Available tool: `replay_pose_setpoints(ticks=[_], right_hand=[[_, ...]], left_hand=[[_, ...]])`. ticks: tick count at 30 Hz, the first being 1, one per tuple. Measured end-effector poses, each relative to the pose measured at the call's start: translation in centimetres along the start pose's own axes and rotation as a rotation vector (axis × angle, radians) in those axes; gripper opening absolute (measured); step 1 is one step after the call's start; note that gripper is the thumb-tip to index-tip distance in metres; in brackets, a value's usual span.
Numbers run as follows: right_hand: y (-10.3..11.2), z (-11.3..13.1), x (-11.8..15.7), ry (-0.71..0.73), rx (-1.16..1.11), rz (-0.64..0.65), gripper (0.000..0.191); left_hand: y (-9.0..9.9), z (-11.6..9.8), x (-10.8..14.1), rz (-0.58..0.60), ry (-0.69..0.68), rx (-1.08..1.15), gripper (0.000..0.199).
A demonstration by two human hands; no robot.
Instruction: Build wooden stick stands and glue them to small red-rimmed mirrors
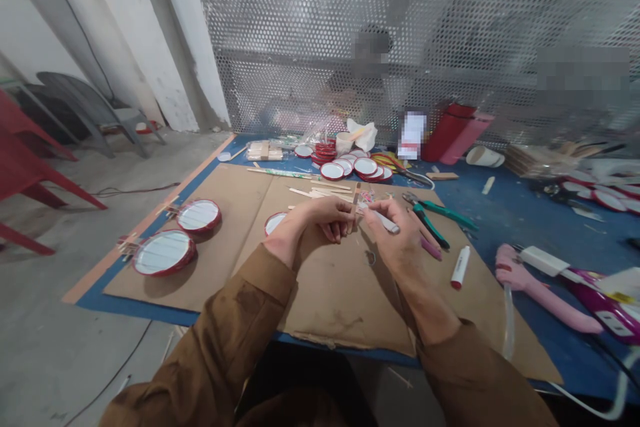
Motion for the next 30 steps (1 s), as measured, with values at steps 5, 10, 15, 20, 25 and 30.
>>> replay_pose_setpoints(ticks=[5,10,15,20,25,30], right_hand=[[-0.1,-0.2,0.1,-0.004,0.009,0.019,0.023],[0.3,-0.1,0.0,-0.042,0.023,-0.029,0.023],[0.5,-0.1,0.0,-0.074,-0.047,-0.064,0.027],[0.5,-0.3,-0.2,-0.113,-0.006,-0.020,0.032],[0.1,-0.3,-0.2,-0.141,-0.019,0.066,0.041],[0.0,-0.3,-0.1,-0.038,0.025,0.043,0.039]], left_hand=[[-0.1,0.3,-0.4,-0.024,0.024,-0.021,0.021],[-0.2,1.0,-1.3,-0.068,-0.024,-0.062,0.024],[0.0,0.9,-1.1,-0.015,-0.048,-0.064,0.015],[0.2,0.8,-0.7,0.010,-0.038,-0.058,0.009],[0.2,0.9,-0.9,0.034,-0.027,-0.051,0.007],[0.2,1.0,-1.1,0.020,-0.026,-0.024,0.007]])
Point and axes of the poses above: each hand's wrist, its own x-axis away from the middle knuckle, its own y-axis out of the back of the hand, z = x × y, the point moved 3 cm from there along -x, towards the middle knuckle, and after that the axes turned 6 degrees about x, right-handed, at the moved point
